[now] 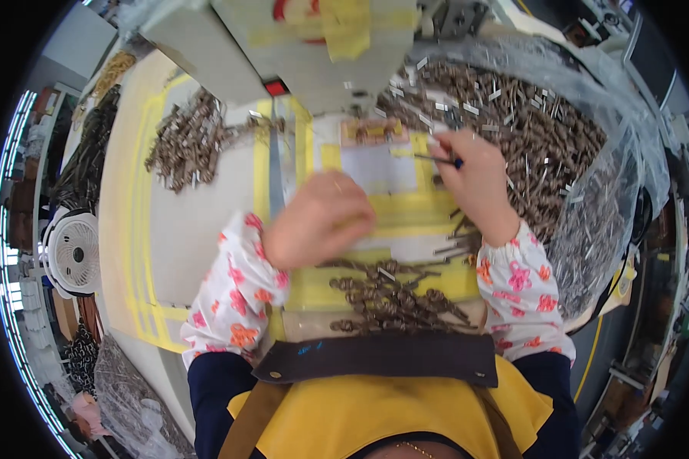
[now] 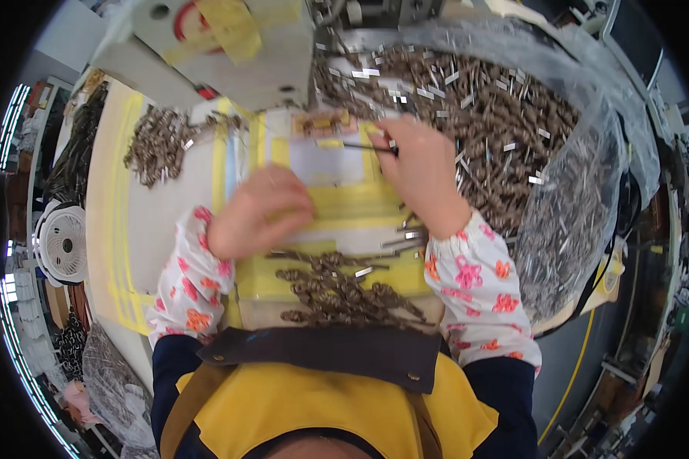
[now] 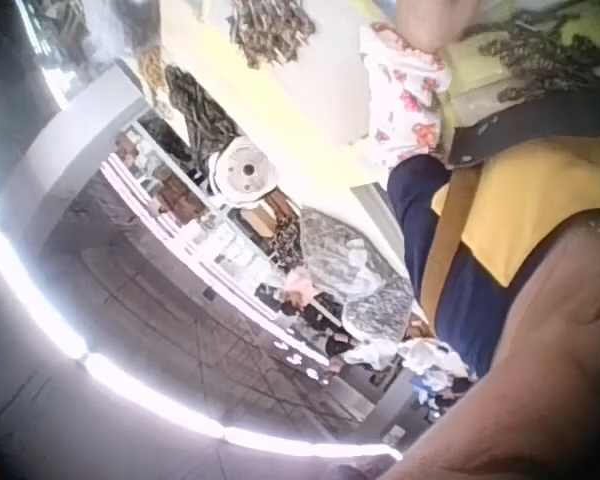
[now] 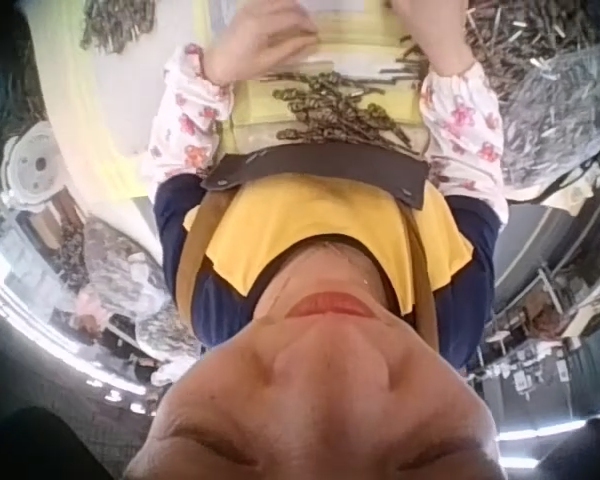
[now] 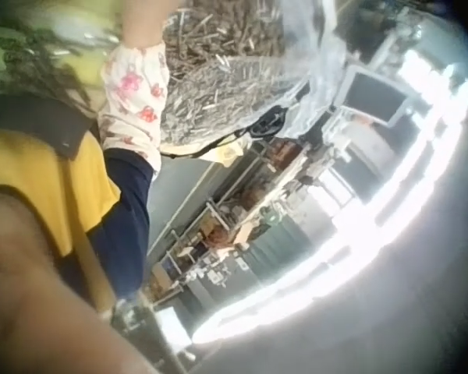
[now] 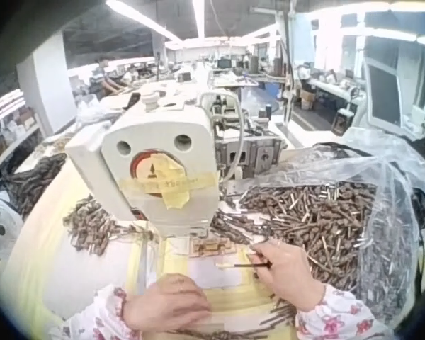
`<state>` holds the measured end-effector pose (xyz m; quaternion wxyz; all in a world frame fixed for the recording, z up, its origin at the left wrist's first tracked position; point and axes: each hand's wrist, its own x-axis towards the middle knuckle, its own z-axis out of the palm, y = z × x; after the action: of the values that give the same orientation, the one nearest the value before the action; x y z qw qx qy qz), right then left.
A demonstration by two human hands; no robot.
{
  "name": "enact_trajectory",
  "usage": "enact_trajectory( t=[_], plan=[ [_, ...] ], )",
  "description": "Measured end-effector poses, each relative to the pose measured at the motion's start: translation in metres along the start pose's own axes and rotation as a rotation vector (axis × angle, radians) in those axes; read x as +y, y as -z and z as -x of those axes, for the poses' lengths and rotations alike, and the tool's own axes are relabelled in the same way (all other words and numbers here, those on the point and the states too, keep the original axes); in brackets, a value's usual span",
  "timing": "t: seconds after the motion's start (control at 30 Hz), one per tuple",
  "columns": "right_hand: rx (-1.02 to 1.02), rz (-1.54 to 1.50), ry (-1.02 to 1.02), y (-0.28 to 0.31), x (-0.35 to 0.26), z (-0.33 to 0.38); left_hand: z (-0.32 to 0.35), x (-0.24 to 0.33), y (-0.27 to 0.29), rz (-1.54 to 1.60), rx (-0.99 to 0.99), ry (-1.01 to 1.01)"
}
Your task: Assembling and preparing small leather strap components at a sewing station.
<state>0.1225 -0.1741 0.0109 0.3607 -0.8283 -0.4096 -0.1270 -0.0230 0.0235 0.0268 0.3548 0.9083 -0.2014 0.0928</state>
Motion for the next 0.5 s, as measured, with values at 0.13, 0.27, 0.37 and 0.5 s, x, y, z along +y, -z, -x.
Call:
enact_trajectory(
  t=[0.13,0.27,0.37,0.5],
  plan=[
    [-0.005,-0.029,-0.02,0.006,0.003,0.017,0.009,0.017,-0.034,0.031,-0.286,-0.067],
    [0.013,-0.06,0.022,0.006,-0.009,0.023,0.015,0.028,-0.034,0.023,-0.38,-0.041],
    [0.01,-0.085,0.06,0.005,-0.015,0.021,0.015,0.027,-0.029,0.085,-0.354,0.007],
    [-0.009,-0.061,0.107,-0.001,-0.012,0.022,0.016,0.017,-0.021,-0.011,-0.432,0.02]
  ],
)
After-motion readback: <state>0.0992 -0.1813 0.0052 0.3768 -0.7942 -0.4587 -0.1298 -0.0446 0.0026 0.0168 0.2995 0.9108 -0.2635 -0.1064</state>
